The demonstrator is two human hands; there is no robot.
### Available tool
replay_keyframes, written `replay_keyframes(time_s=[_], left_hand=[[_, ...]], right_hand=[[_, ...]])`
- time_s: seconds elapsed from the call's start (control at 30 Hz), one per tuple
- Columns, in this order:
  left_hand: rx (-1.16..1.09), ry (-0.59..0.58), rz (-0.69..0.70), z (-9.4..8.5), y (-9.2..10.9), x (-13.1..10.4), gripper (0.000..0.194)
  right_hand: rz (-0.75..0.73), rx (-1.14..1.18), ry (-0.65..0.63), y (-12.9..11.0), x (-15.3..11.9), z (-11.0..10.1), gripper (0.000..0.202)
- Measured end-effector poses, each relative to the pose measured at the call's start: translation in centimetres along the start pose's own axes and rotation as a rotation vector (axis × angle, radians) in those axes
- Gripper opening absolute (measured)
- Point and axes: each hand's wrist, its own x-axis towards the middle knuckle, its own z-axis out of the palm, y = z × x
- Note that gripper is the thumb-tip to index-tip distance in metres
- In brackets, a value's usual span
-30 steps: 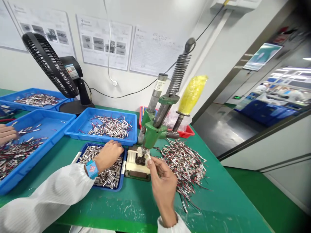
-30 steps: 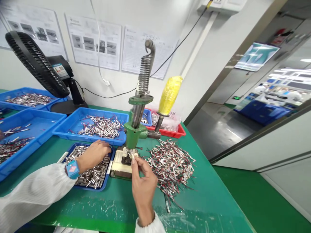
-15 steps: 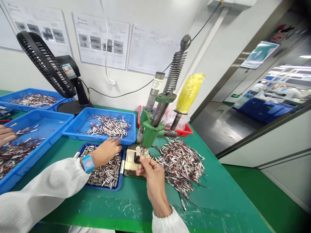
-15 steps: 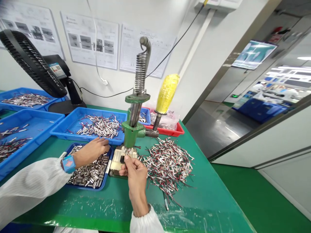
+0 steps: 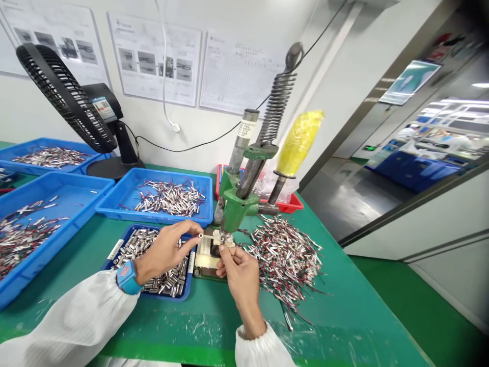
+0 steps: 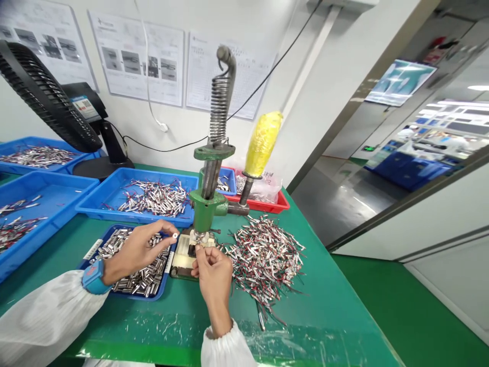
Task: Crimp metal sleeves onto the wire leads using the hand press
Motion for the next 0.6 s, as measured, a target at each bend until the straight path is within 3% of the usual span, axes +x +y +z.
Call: replay_keyframes(time_s=[0.13,0.3,0.6], left_hand=[[-0.172,0.126,-0.13,1.4,1.0,0.6,0.017],[-0.443,0.197,-0.254,3.4,1.4,1.2,0.017],[-0.645,0.066,-0.347,4.4,2.4,2.6,0.033]], right_hand=[[-0.037,-0.001,0.011,0.4,0.0,0.2,0.054],[-0.05,0.004,0.021,0.4,-0.1,0.2,0.053],[-0.036,0.018,0.024,-0.3,-0.3,0.3,0.054]])
